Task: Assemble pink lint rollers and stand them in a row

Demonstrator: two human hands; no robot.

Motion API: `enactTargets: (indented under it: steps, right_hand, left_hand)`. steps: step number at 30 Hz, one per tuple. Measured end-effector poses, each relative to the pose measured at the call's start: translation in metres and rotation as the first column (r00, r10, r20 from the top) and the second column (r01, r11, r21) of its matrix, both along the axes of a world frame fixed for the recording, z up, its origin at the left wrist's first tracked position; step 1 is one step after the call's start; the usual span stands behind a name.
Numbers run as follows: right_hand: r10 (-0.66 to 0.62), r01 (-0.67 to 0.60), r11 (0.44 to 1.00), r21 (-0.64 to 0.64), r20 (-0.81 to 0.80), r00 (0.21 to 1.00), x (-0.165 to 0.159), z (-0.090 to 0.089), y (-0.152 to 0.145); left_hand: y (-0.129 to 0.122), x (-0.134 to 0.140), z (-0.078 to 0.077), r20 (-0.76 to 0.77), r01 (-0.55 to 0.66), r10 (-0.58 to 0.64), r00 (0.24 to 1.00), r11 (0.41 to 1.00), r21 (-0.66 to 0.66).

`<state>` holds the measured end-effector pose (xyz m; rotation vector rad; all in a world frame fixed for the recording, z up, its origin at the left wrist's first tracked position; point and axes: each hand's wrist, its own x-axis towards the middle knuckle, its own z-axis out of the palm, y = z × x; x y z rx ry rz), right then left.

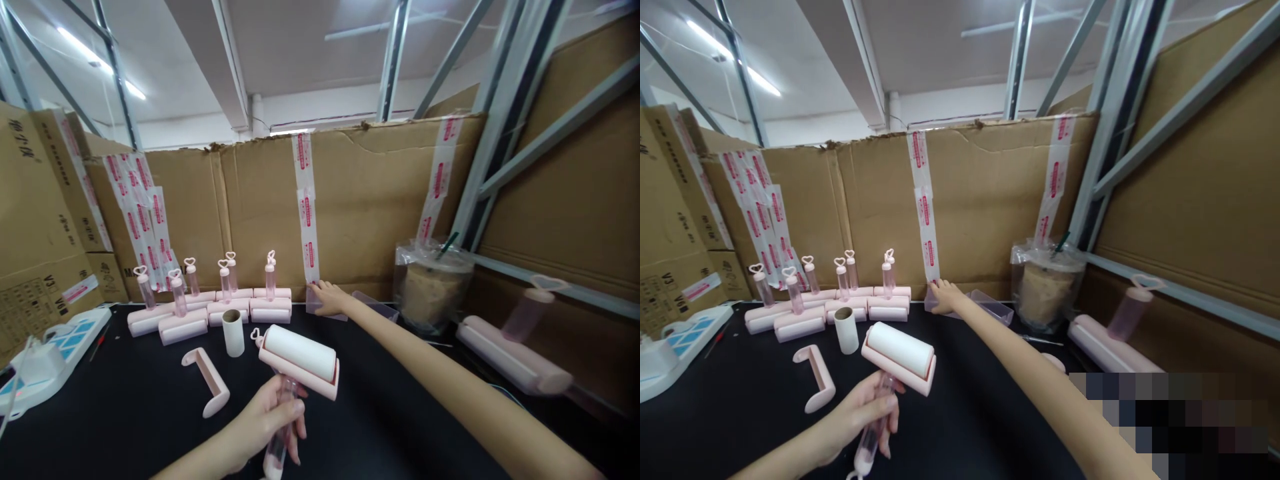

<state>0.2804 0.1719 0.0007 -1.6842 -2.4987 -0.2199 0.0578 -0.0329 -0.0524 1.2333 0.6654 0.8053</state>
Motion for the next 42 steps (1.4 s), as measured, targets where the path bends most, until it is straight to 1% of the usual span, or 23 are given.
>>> enactTargets:
  steps: [3,5,7,9,10,13,14,15,16,17,18,19,20,21,22,25,26,29,31,34,37,40,42]
  right_hand:
    - [-0.001,0.000,1.000,-0.010,-0.076,0.997,0.004,0.006,-0.007]
    - [0.008,-0.005,1.000,0.017,-0.172,0.985,0.008,0.014,-0.017]
    - [0.026,-0.004,0.997,0.072,-0.298,0.954,0.012,0.025,-0.032]
    - [0.054,0.003,0.992,0.126,-0.442,0.896,0.015,0.036,-0.051]
    - [0.071,0.007,0.989,0.146,-0.515,0.854,0.016,0.040,-0.062]
    - [0.117,0.012,0.984,0.178,-0.693,0.711,0.011,0.043,-0.098]
    - [0.129,0.008,0.985,0.172,-0.766,0.630,0.007,0.042,-0.110]
    - [0.135,-0.003,0.988,0.156,-0.846,0.516,0.002,0.039,-0.122]
    - [0.126,-0.036,0.992,0.121,-0.930,0.346,-0.003,0.036,-0.133]
    - [0.095,-0.089,0.993,0.082,-0.981,0.167,-0.009,0.032,-0.143]
    - [0.046,-0.155,0.987,0.046,-0.999,-0.004,-0.015,0.028,-0.151]
    - [-0.005,-0.217,0.976,0.023,-0.992,-0.128,-0.021,0.023,-0.159]
    - [-0.043,-0.264,0.964,0.007,-0.982,-0.183,-0.026,0.019,-0.165]
    - [-0.072,-0.301,0.954,-0.011,-0.979,-0.193,-0.030,0.016,-0.170]
    - [-0.096,-0.327,0.944,-0.034,-0.980,-0.174,-0.033,0.013,-0.173]
    - [-0.153,-0.348,0.929,-0.122,-0.986,-0.062,-0.036,0.009,-0.177]
    - [-0.166,-0.338,0.930,-0.144,-0.985,-0.038,-0.035,0.008,-0.177]
    - [-0.158,-0.295,0.944,-0.151,-0.987,0.002,-0.031,0.008,-0.175]
    - [-0.143,-0.321,0.936,-0.146,-0.989,0.033,-0.028,0.009,-0.174]
    - [-0.085,-0.396,0.911,-0.111,-0.993,0.081,-0.026,0.011,-0.174]
    - [-0.030,-0.413,0.907,-0.081,-0.991,0.129,-0.024,0.016,-0.176]
    - [-0.026,-0.429,0.897,-0.103,-0.983,0.181,-0.021,0.022,-0.177]
    - [-0.021,-0.441,0.891,-0.109,-0.979,0.201,-0.020,0.024,-0.178]
  left_hand:
    - [-0.001,-0.002,0.002,-0.006,0.007,-0.007,1.000,1.000,0.014]
    - [-0.001,-0.003,0.005,-0.025,0.014,-0.013,1.000,1.000,0.019]
    - [-0.001,-0.004,0.008,-0.043,-0.007,0.008,0.999,1.000,0.029]
    - [0.000,-0.005,0.010,-0.065,-0.059,0.062,0.996,0.997,0.047]
    - [0.001,-0.006,0.011,-0.082,-0.085,0.090,0.993,0.994,0.061]
    - [0.002,-0.007,0.013,-0.131,-0.136,0.149,0.980,0.985,0.105]
    - [0.003,-0.007,0.013,-0.144,-0.140,0.156,0.977,0.983,0.116]
    - [0.003,-0.008,0.014,-0.156,-0.139,0.158,0.975,0.983,0.123]
    - [0.003,-0.007,0.014,-0.169,-0.135,0.156,0.973,0.983,0.127]
    - [0.002,-0.007,0.014,-0.183,-0.129,0.151,0.971,0.983,0.127]
    - [0.002,-0.007,0.015,-0.197,-0.119,0.143,0.970,0.985,0.128]
    - [0.002,-0.007,0.014,-0.207,-0.111,0.136,0.969,0.985,0.130]
    - [0.003,-0.007,0.014,-0.213,-0.103,0.130,0.968,0.986,0.134]
    - [0.003,-0.007,0.013,-0.213,-0.100,0.128,0.969,0.985,0.140]
    - [0.004,-0.007,0.012,-0.211,-0.098,0.128,0.969,0.984,0.146]
    - [0.008,-0.010,0.009,-0.234,-0.095,0.138,0.963,0.978,0.183]
    - [0.009,-0.011,0.008,-0.245,-0.095,0.147,0.958,0.973,0.209]
    - [0.011,-0.015,0.007,-0.233,-0.110,0.192,0.953,0.939,0.325]
    - [0.011,-0.016,0.010,-0.209,-0.125,0.214,0.954,0.921,0.370]
    - [0.009,-0.017,0.015,-0.211,-0.120,0.207,0.955,0.924,0.362]
    - [0.009,-0.017,0.019,-0.194,-0.116,0.194,0.962,0.929,0.352]
    - [0.008,-0.018,0.021,-0.170,-0.112,0.177,0.970,0.935,0.336]
    - [0.006,-0.018,0.022,-0.164,-0.111,0.172,0.971,0.938,0.327]
